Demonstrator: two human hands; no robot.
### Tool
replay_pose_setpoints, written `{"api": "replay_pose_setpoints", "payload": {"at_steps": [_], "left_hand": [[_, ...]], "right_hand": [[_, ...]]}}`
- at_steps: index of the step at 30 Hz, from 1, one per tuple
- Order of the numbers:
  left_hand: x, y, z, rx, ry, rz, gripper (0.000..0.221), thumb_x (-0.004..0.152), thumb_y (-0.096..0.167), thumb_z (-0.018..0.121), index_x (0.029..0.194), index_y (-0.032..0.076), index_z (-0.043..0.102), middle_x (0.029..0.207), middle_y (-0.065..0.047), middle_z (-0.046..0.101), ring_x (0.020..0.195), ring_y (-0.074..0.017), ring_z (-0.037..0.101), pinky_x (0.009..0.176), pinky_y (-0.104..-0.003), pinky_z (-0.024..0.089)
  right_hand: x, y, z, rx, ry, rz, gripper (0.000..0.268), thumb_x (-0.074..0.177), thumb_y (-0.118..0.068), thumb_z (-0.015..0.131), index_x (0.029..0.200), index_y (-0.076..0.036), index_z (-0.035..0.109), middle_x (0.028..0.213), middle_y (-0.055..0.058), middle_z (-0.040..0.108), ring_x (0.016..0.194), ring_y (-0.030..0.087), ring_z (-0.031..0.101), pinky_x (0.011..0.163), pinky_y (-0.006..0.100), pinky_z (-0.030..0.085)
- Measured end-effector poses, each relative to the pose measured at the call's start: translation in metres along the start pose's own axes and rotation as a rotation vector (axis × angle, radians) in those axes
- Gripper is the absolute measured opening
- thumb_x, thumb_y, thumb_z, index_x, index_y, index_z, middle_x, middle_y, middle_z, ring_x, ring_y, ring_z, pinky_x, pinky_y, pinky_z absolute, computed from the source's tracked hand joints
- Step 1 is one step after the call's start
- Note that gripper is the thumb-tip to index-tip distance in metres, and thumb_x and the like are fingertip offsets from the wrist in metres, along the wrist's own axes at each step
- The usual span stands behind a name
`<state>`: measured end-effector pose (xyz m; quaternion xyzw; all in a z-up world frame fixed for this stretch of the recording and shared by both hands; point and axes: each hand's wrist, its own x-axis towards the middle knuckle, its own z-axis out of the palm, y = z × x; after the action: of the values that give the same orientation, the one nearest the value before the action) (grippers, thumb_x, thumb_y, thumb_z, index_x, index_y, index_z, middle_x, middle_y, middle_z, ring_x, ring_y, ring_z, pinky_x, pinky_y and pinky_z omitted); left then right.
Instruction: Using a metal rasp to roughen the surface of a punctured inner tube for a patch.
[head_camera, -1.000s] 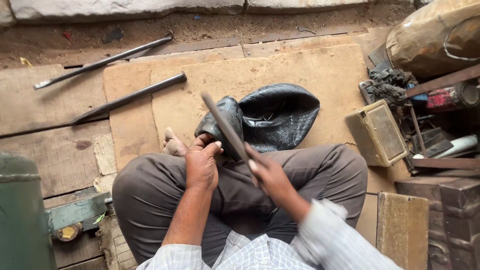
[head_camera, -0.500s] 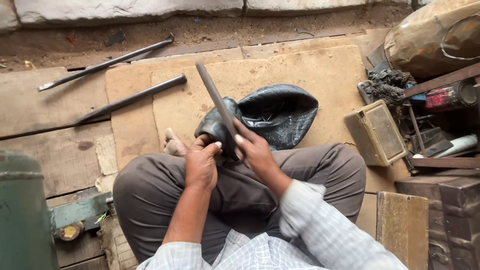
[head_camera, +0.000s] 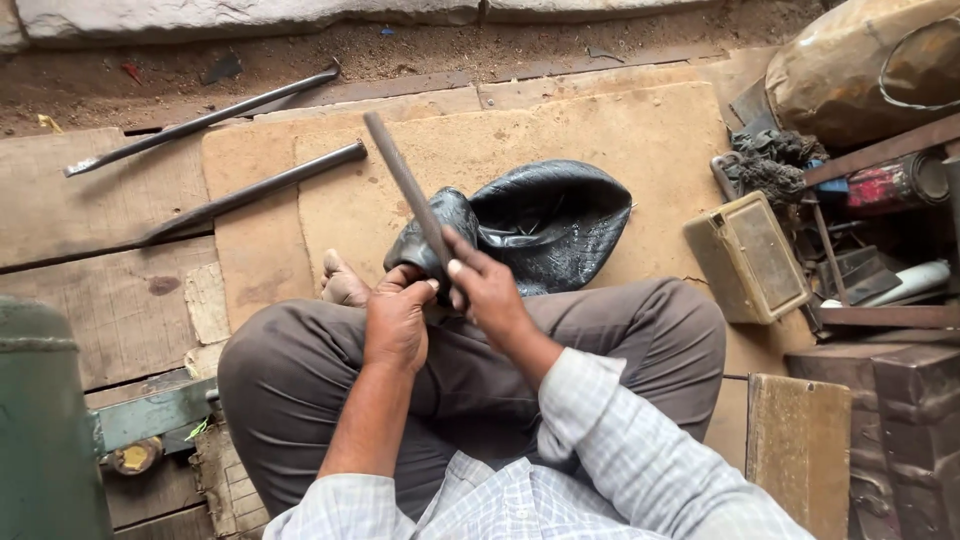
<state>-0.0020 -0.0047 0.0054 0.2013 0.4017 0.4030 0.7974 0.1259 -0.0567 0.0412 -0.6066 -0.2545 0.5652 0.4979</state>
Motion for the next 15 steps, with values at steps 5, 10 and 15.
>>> {"api": "replay_pose_setpoints", "payload": {"at_steps": [5,10,15], "left_hand": [[-0.005,0.008,0.012,-0.007,0.043,0.071,0.031,0.079,-0.009,0.061,0.108,0.000,0.068,0.099,-0.004,0.070,0.087,-0.0117,0.063,0.082,-0.024,0.050],[0.006,-0.004,0.003,-0.027,0.056,0.037,0.035,0.079,-0.009,0.060,0.111,-0.001,0.069,0.103,-0.006,0.070,0.091,-0.0134,0.063,0.086,-0.024,0.051],[0.006,-0.013,-0.011,-0.017,-0.036,0.038,0.023,0.083,-0.010,0.063,0.104,-0.005,0.069,0.098,-0.008,0.071,0.086,-0.0148,0.062,0.082,-0.027,0.049]], "right_hand": [[-0.048,-0.011,-0.029,-0.059,-0.007,0.071,0.056,0.101,-0.018,0.055,0.156,-0.014,0.049,0.065,-0.004,0.050,0.049,0.004,0.040,0.044,0.022,0.031],[-0.097,0.017,-0.040,-0.065,0.036,0.328,0.057,0.097,-0.020,0.055,0.154,-0.018,0.048,0.060,-0.001,0.052,0.044,0.006,0.039,0.040,0.023,0.030],[-0.030,0.004,-0.007,-0.037,-0.003,0.041,0.056,0.102,-0.019,0.055,0.157,-0.017,0.048,0.064,-0.003,0.050,0.052,0.005,0.042,0.047,0.020,0.035]]}}
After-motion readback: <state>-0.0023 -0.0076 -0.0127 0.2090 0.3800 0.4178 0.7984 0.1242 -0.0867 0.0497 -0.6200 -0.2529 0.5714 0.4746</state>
